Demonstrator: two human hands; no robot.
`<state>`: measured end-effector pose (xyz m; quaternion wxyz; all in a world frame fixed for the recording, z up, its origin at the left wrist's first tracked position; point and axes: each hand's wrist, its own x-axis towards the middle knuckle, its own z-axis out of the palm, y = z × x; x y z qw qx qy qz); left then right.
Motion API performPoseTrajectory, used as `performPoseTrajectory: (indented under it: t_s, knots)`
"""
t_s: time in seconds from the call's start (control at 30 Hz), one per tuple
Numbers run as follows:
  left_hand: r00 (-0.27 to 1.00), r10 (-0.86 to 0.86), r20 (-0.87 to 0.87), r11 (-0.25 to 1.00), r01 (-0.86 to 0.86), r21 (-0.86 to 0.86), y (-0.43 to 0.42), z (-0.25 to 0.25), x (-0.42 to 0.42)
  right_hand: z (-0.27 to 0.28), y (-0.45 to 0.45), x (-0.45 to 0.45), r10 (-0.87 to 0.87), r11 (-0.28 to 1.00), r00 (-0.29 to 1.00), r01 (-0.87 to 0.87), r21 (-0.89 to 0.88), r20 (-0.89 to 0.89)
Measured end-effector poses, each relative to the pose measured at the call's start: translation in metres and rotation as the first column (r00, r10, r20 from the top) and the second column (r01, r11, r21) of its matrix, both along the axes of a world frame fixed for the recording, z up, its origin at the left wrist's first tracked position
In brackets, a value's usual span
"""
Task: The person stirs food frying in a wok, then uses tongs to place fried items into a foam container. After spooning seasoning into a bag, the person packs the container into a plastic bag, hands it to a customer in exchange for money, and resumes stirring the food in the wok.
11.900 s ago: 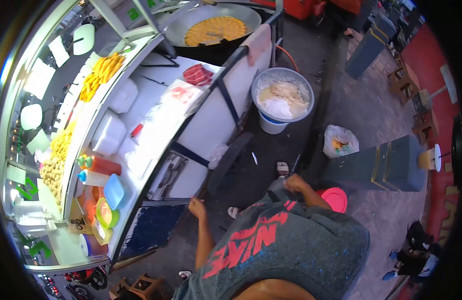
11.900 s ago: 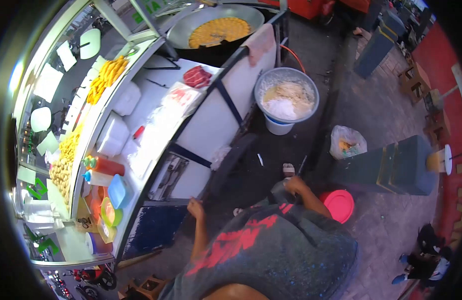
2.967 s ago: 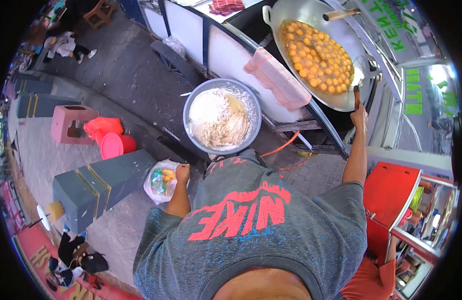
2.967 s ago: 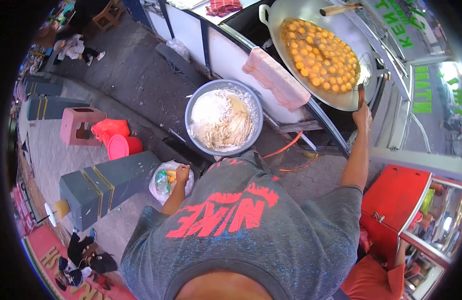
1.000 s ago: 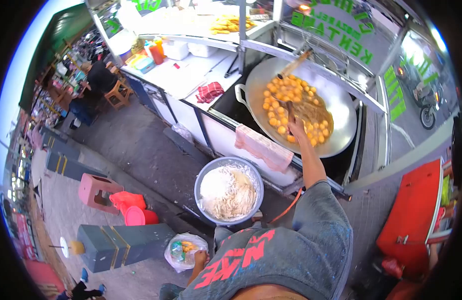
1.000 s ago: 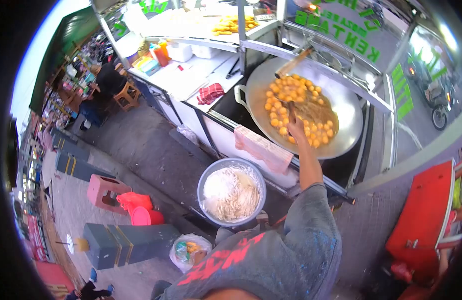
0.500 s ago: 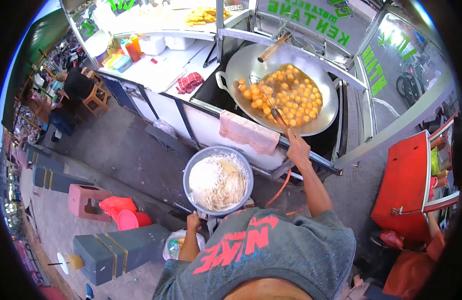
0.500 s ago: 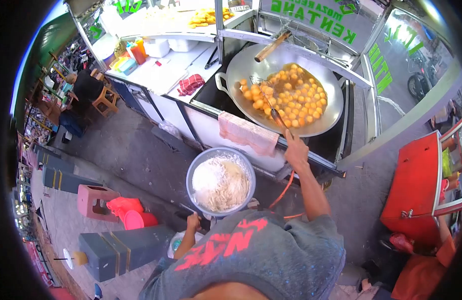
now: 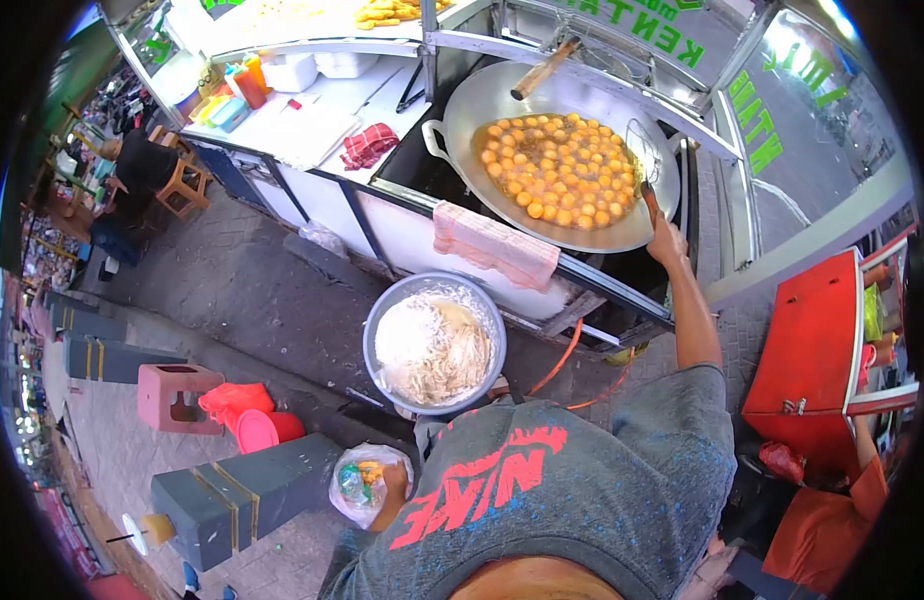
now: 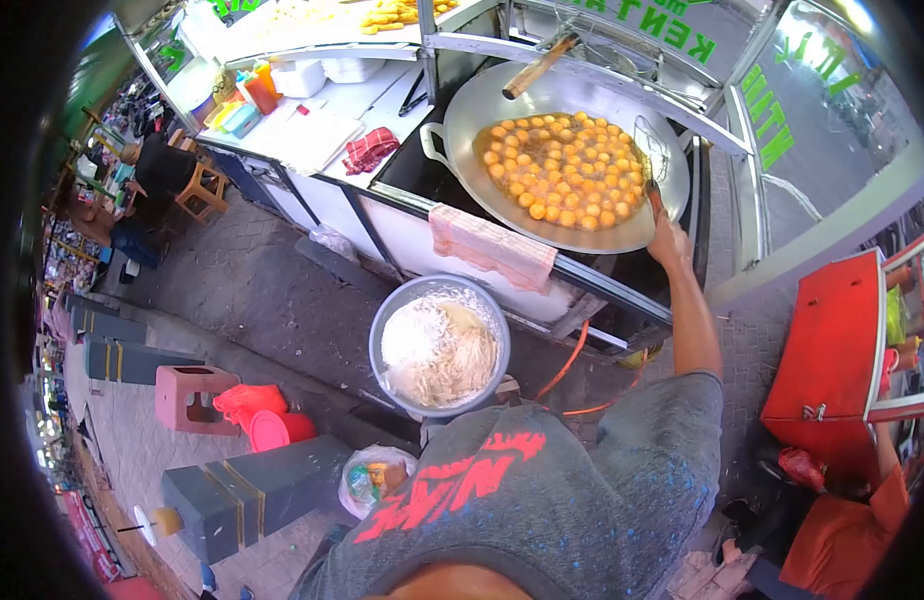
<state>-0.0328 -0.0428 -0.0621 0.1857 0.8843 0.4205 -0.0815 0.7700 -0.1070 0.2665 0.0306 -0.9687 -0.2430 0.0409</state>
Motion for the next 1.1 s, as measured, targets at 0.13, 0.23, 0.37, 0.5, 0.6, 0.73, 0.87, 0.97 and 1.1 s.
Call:
performPoseTrajectory:
  t_s: [0.13,0.23,0.37,0.5,0.6,0.73,0.87,0.97,1.1]
  knots:
    - [0.942,0.323,0.096,0.906,-0.278,-0.320,-0.047,0.017,-0.019,-0.067,0.075,0.010,-0.037,0.980,0.969,0.084,0.182,-0.246]
    - [0.922,0.371,0.110,0.883,-0.314,-0.350,-0.059,0.020,-0.019,-0.121,0.149,0.011,0.000,0.866,0.915,0.201,0.457,-0.403]
    - [0.973,0.208,0.104,0.968,-0.190,-0.166,-0.052,0.002,-0.016,-0.112,0.217,-0.015,0.284,0.559,0.584,0.544,0.626,-0.761]
    - [0.399,0.903,0.159,0.414,-0.708,-0.573,-0.020,0.083,0.049,-0.080,0.214,-0.043,0.362,0.476,0.696,0.435,0.765,-0.621]
    - [0.423,0.903,0.071,0.362,-0.662,-0.657,0.017,0.068,0.050,-0.079,0.188,-0.050,0.415,0.575,0.763,0.202,0.793,-0.495]
    - [0.597,0.795,0.108,0.543,-0.620,-0.567,0.048,0.089,0.078,-0.118,0.143,-0.075,0.379,0.658,0.915,-0.372,0.655,0.139]
    - [0.679,0.734,0.032,0.618,-0.647,-0.447,0.074,0.084,0.100,-0.034,0.075,-0.135,0.370,0.846,0.927,-0.361,0.392,0.057]
    - [0.758,0.651,0.028,0.714,-0.600,-0.361,0.084,0.069,0.110,-0.034,0.025,-0.146,0.345,0.886,0.911,-0.395,0.242,0.223]
    - [0.716,0.691,0.103,0.716,-0.658,-0.232,0.081,0.076,0.131,-0.005,-0.020,-0.133,0.227,0.954,0.915,-0.278,0.112,0.333]
